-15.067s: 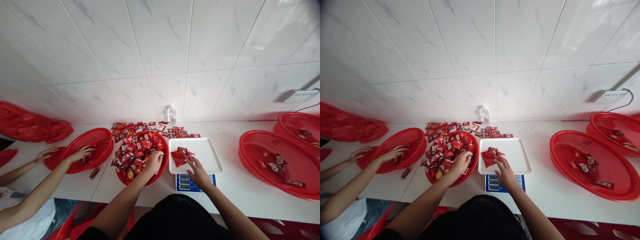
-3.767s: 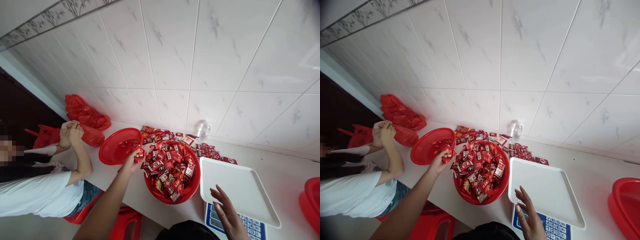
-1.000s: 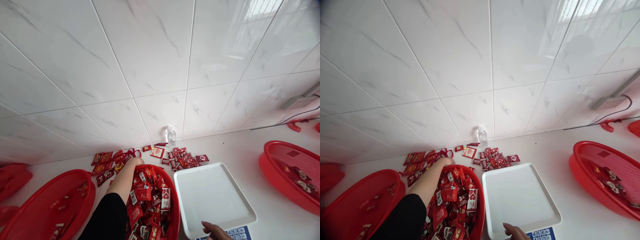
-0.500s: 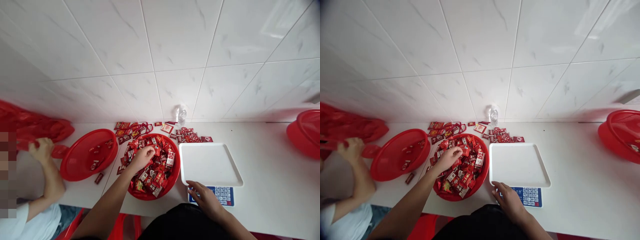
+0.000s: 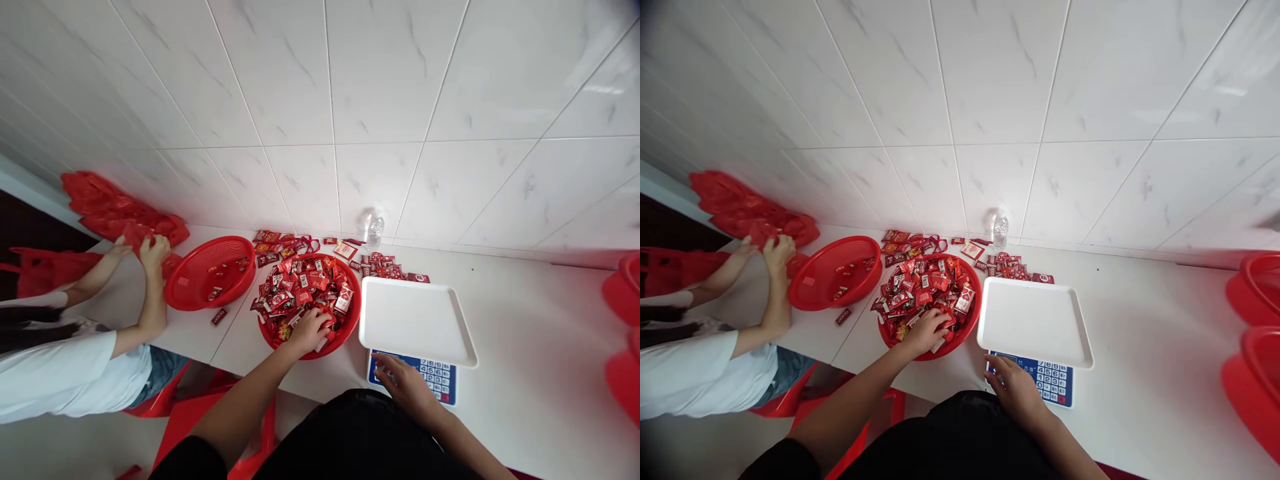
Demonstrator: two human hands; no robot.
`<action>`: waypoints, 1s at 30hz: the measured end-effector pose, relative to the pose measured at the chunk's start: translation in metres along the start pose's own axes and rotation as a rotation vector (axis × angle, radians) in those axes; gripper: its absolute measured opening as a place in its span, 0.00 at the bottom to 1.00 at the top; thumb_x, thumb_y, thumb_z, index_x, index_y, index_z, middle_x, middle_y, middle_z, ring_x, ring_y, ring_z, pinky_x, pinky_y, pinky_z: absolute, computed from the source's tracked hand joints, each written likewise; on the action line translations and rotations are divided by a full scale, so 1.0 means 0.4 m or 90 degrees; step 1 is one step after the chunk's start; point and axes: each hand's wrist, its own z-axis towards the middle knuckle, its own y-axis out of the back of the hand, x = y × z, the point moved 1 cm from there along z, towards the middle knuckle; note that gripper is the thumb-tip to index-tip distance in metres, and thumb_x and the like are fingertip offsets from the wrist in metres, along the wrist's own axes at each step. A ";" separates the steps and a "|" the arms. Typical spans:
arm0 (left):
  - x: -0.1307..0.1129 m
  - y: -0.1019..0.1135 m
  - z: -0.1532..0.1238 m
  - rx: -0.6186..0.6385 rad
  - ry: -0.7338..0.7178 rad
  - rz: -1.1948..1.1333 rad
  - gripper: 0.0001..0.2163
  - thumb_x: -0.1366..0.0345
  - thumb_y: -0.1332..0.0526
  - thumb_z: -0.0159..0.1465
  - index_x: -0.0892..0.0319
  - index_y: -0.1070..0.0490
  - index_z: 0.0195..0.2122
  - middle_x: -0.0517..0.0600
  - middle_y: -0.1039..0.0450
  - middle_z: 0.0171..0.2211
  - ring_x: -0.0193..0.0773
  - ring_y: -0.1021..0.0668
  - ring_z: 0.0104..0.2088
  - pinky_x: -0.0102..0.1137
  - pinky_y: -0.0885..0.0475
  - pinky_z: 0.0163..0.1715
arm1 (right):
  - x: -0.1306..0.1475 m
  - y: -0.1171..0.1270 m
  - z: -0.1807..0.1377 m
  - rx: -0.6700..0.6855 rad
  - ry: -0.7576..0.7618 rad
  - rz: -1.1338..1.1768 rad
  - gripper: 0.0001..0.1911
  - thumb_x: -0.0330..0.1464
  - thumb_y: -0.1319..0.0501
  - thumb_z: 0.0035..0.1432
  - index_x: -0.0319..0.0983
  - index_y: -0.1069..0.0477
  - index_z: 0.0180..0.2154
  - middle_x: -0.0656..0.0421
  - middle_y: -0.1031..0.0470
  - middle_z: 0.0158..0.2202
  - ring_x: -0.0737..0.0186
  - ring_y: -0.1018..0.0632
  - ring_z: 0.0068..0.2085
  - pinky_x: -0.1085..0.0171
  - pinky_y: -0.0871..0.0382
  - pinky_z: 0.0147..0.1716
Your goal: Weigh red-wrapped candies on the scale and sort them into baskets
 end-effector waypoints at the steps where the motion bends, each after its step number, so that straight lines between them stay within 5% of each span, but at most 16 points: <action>1: -0.005 0.002 0.010 -0.028 0.012 -0.032 0.11 0.65 0.43 0.59 0.52 0.28 0.43 0.51 0.32 0.42 0.41 0.28 0.43 0.35 0.33 0.44 | -0.004 0.002 -0.005 -0.002 -0.003 0.000 0.22 0.44 0.53 0.60 0.45 0.35 0.52 0.54 0.27 0.47 0.58 0.24 0.42 0.59 0.31 0.41; 5: -0.067 0.006 0.051 -0.128 0.015 -0.179 0.10 0.66 0.40 0.56 0.56 0.28 0.40 0.51 0.30 0.41 0.40 0.27 0.43 0.35 0.32 0.46 | -0.021 0.009 -0.022 -0.015 -0.020 0.011 0.22 0.44 0.53 0.60 0.44 0.36 0.52 0.53 0.27 0.47 0.58 0.23 0.42 0.59 0.31 0.42; 8: -0.133 0.003 0.078 -0.078 -0.051 -0.289 0.15 0.62 0.40 0.58 0.54 0.32 0.47 0.51 0.29 0.45 0.40 0.27 0.45 0.34 0.32 0.46 | -0.034 0.010 -0.030 -0.022 -0.034 0.016 0.22 0.44 0.53 0.60 0.44 0.35 0.52 0.53 0.27 0.48 0.57 0.23 0.42 0.59 0.31 0.42; 11: -0.164 0.012 0.088 -0.008 -0.071 -0.246 0.14 0.63 0.45 0.61 0.55 0.33 0.48 0.52 0.29 0.46 0.40 0.27 0.46 0.34 0.33 0.46 | -0.042 0.014 -0.037 -0.031 -0.039 0.017 0.22 0.44 0.53 0.60 0.44 0.35 0.52 0.53 0.27 0.48 0.57 0.23 0.42 0.59 0.31 0.41; 15: -0.120 0.051 0.052 0.110 -0.013 -0.031 0.11 0.63 0.45 0.59 0.54 0.29 0.42 0.52 0.29 0.43 0.45 0.29 0.46 0.37 0.35 0.46 | -0.052 0.025 -0.043 -0.054 -0.056 0.020 0.22 0.45 0.52 0.59 0.45 0.35 0.52 0.54 0.26 0.47 0.56 0.23 0.42 0.58 0.31 0.41; 19: -0.050 0.069 -0.010 0.244 -0.027 0.052 0.20 0.54 0.46 0.60 0.47 0.36 0.54 0.51 0.34 0.53 0.48 0.35 0.54 0.39 0.39 0.50 | -0.067 0.028 -0.046 -0.067 -0.071 0.030 0.23 0.46 0.52 0.59 0.46 0.35 0.52 0.54 0.26 0.46 0.55 0.23 0.42 0.57 0.31 0.41; 23: -0.010 0.034 -0.039 0.190 -0.082 0.113 0.23 0.49 0.49 0.62 0.46 0.40 0.57 0.50 0.39 0.57 0.49 0.41 0.58 0.44 0.47 0.54 | -0.072 0.018 -0.039 -0.051 -0.068 0.025 0.23 0.45 0.52 0.59 0.45 0.36 0.53 0.54 0.26 0.48 0.56 0.23 0.42 0.58 0.31 0.41; 30: -0.019 -0.004 -0.016 0.080 -0.140 0.179 0.19 0.50 0.55 0.65 0.52 0.30 0.46 0.51 0.31 0.42 0.44 0.33 0.45 0.43 0.44 0.49 | -0.053 0.011 -0.018 -0.019 -0.051 0.011 0.22 0.42 0.51 0.59 0.44 0.35 0.52 0.54 0.27 0.50 0.57 0.23 0.43 0.60 0.31 0.42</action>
